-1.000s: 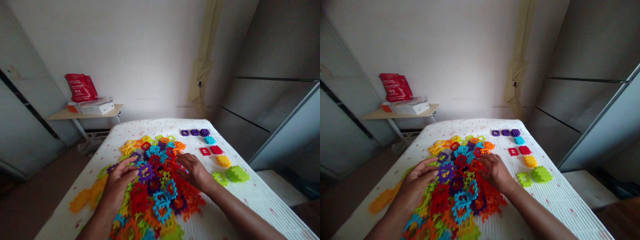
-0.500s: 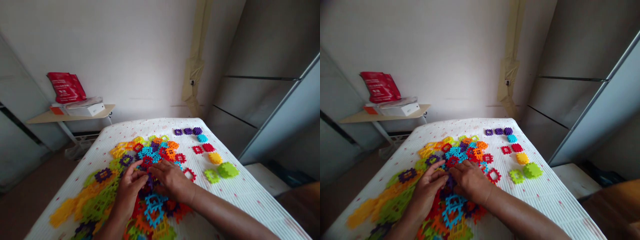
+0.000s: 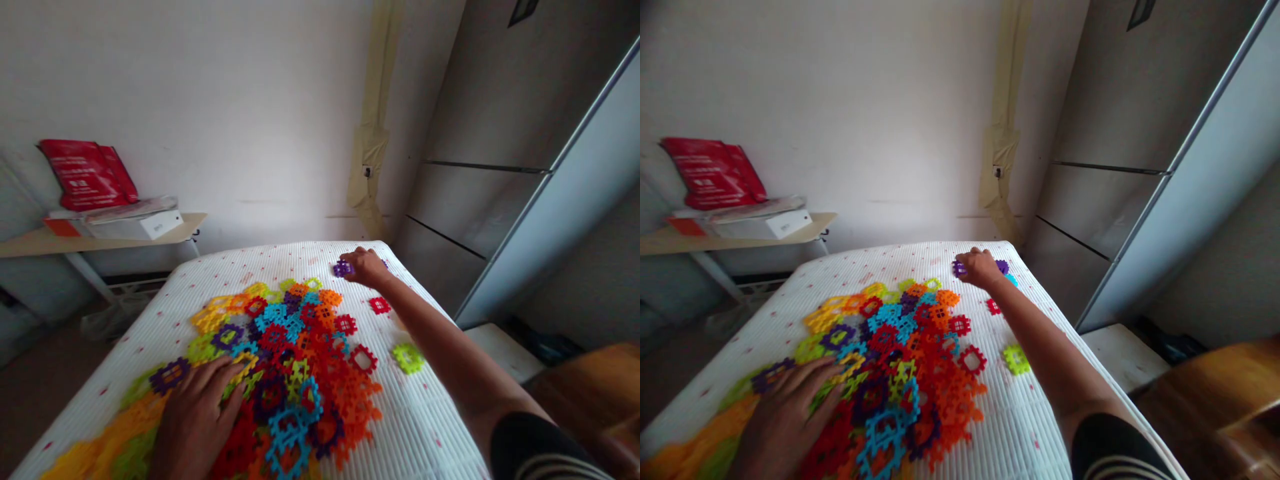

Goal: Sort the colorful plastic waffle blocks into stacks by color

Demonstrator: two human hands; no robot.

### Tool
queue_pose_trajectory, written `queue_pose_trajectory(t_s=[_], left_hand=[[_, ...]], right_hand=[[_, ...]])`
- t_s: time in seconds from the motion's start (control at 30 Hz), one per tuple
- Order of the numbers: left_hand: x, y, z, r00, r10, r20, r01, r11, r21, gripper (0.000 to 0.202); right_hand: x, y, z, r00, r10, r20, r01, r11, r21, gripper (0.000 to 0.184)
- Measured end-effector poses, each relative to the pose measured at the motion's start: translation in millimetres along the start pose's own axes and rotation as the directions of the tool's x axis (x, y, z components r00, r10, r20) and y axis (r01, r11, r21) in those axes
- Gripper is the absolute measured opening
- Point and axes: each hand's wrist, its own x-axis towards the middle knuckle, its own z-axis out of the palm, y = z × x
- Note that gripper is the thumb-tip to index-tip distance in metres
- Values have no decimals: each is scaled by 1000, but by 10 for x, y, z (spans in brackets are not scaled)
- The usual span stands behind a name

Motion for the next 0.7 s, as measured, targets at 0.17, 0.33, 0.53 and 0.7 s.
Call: queue_pose_trajectory(t_s=[0.17,0.33,0.53,0.7], left_hand=[[-88,-251,211,995,44,88,-62,974,218,34],[-109,-295,278,994,34,101,-56,974,220,39],[-122,-342,296,995,25,96,-46,974,224,38],[-130,-344,298,995,28,96,-49,974,223,37]], right_hand=[[331,600,234,972,180,150,-168,981,-92,49],[450,727,473,943,220,250,-197,974,-114,47],[526,761,585,927,223,303,-197,974,-112,48],[576,784,648,919,232,319,-204,972,-119,49]])
